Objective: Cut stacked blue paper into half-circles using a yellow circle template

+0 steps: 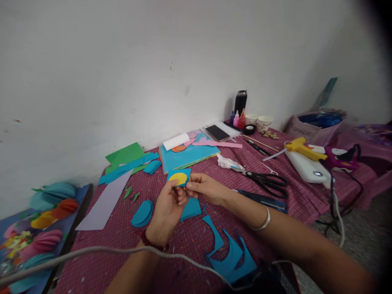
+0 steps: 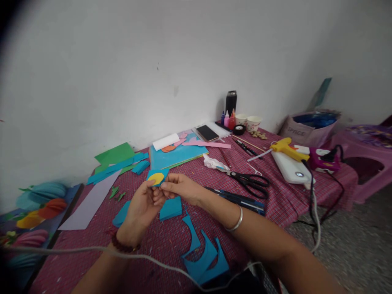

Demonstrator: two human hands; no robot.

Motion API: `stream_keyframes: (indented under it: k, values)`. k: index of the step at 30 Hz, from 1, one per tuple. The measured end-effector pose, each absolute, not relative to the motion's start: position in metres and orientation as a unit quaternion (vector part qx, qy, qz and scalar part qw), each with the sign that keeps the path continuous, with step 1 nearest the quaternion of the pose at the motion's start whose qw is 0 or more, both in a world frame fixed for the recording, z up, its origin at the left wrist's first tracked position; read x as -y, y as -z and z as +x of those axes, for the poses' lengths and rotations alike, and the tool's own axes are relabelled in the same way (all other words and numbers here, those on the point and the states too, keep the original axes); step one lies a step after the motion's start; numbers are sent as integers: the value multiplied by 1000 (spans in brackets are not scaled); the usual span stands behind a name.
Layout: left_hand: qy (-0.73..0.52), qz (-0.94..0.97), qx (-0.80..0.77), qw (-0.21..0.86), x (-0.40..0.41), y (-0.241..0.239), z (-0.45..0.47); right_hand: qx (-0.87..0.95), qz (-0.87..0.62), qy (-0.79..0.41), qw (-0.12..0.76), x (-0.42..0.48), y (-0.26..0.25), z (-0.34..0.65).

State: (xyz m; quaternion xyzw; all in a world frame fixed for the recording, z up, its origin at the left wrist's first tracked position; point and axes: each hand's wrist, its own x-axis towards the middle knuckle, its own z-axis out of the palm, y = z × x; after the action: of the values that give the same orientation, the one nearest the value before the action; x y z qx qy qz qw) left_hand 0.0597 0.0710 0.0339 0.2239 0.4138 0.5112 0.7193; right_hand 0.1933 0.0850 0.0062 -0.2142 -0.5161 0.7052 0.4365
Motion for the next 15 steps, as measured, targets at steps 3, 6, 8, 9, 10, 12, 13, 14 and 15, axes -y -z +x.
stream_keyframes:
  k: [3, 6, 8, 9, 10, 12, 13, 14, 15]
  values:
    - [-510, 238, -406, 720, -71, -33, 59, 511, -208, -711, 437, -85, -5, 194]
    - [-510, 242, -397, 724, -70, -32, 60, 502, -214, -713, 440, -84, -6, 193]
    - [-510, 235, -393, 728, -69, -32, 61, 488, -232, -707, 457, -84, -7, 191]
    - [-513, 227, -392, 729, -69, -33, 62, 476, -247, -701, 471, -83, -7, 189]
    - [-517, 218, -392, 729, -68, -33, 63, 460, -264, -694, 487, -83, -7, 188]
    - [-527, 197, -390, 729, -66, -33, 65, 421, -299, -678, 523, -82, -7, 184]
    - [-530, 188, -387, 731, -65, -33, 67, 402, -311, -669, 543, -82, -7, 183]
    - [-533, 181, -382, 733, -63, -33, 68, 386, -318, -659, 562, -82, -7, 182]
    - [-536, 173, -376, 736, -62, -32, 69, 376, -320, -648, 579, -82, -7, 181]
